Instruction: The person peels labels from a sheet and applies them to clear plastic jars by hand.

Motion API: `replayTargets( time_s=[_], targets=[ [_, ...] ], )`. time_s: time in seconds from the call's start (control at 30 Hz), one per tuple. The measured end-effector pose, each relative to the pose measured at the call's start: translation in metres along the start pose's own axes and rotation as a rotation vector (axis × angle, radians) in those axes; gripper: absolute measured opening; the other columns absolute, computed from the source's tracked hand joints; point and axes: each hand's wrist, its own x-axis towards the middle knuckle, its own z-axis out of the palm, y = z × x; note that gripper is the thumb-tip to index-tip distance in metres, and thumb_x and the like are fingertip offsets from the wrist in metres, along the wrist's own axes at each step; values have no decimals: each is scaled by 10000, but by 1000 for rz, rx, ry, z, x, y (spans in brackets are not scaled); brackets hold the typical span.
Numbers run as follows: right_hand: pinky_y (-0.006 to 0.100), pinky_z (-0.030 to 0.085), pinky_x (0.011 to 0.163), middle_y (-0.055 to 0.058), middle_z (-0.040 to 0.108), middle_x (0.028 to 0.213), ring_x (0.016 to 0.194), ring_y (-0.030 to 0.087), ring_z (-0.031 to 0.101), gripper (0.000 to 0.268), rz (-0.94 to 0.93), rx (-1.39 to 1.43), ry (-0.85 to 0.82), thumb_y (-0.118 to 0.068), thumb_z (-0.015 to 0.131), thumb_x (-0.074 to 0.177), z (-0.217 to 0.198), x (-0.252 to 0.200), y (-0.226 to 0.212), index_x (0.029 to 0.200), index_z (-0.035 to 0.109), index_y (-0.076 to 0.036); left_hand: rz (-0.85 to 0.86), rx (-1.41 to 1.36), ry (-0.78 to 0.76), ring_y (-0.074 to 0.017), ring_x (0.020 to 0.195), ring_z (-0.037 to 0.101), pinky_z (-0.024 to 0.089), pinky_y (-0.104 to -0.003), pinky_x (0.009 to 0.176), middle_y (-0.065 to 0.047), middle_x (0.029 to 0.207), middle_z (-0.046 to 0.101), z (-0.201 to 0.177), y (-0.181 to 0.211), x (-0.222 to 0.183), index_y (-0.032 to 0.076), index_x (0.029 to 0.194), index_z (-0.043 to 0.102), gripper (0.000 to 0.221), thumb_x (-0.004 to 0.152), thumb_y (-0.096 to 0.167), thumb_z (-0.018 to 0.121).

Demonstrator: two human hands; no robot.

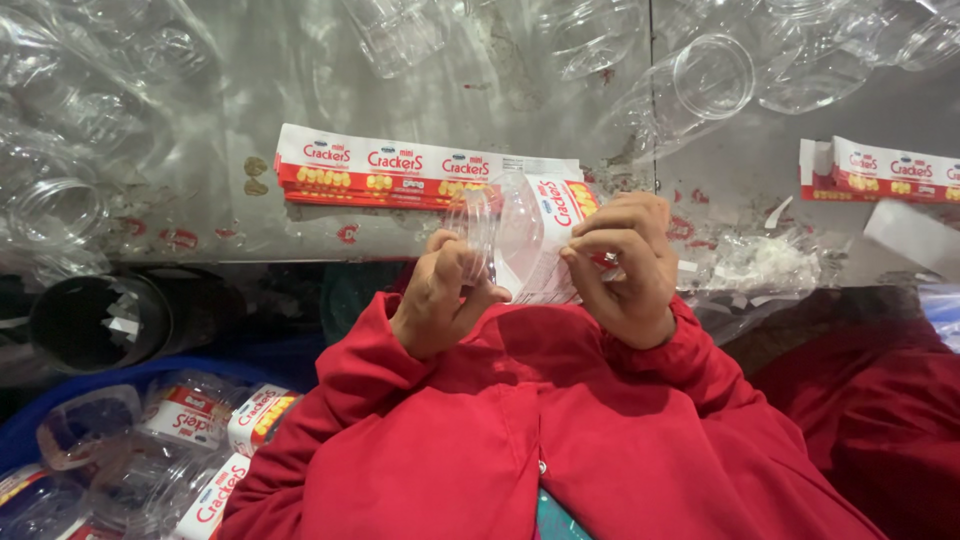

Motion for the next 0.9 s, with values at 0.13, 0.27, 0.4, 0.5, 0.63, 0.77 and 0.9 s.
replayTargets(
  time_s=[0.13, 0.27, 0.4, 0.5, 0.63, 0.77, 0.9],
  targets=[
    [375, 455, 906, 94, 661, 1028, 991, 263, 577, 214, 94, 0, -2, 43, 791, 900, 4, -2, 2, 1000, 626, -51, -42, -10, -11, -266, 682, 512, 414, -393, 818, -44, 764, 566, 0, 3, -1, 52, 1013, 477, 416, 844, 76, 857],
    [411, 456, 964, 126, 660, 1081, 1044, 299, 579, 200, 85, -6, 0, 2, 775, 916, 12, -2, 12, 1011, 604, -38, -17, -19, -9, -311, 744, 503, 427, -405, 872, -41, 767, 558, -7, 5, 1, 80, 1015, 478, 416, 835, 53, 852],
    [371, 482, 939, 72, 644, 1090, 1013, 246, 610, 288, 343, 187, -14, -95, 758, 917, 17, -7, 32, 1143, 591, -34, 30, 66, -132, -309, 783, 597, 454, -450, 928, -78, 816, 606, -27, 11, 0, 67, 976, 550, 341, 842, 137, 855],
    [396, 478, 947, 106, 687, 1126, 1052, 282, 629, 271, 247, -123, -177, -84, 802, 920, 20, -21, 63, 1153, 667, -51, -58, 264, -212, -289, 843, 627, 446, -474, 969, -75, 853, 644, -64, 5, -15, 80, 950, 582, 264, 881, 161, 823],
    [391, 495, 1007, 89, 703, 1201, 1132, 274, 635, 272, 399, -228, -328, -176, 813, 965, 32, -43, 109, 1210, 706, -128, -305, 1004, 99, -290, 954, 600, 403, -497, 1039, -103, 929, 659, -179, -41, -42, 52, 1022, 588, 176, 964, 122, 739],
    [479, 403, 1130, 209, 573, 1439, 1342, 397, 503, 603, 185, -278, -276, -250, 825, 885, 47, -52, 142, 1388, 586, -19, -558, 1341, 77, -292, 1065, 573, 359, -520, 1110, -131, 1006, 674, -253, -74, -60, 25, 1094, 594, 96, 1047, 82, 655],
    [602, 293, 1083, 263, 514, 1420, 1325, 451, 454, 912, 56, -412, -370, -494, 833, 736, 66, -53, 156, 1411, 545, 47, -434, 1349, 378, -450, 1397, 469, 228, -650, 1194, -260, 1427, 567, -251, -102, -54, -50, 1392, 500, 622, 962, 233, 849]
  ],
)
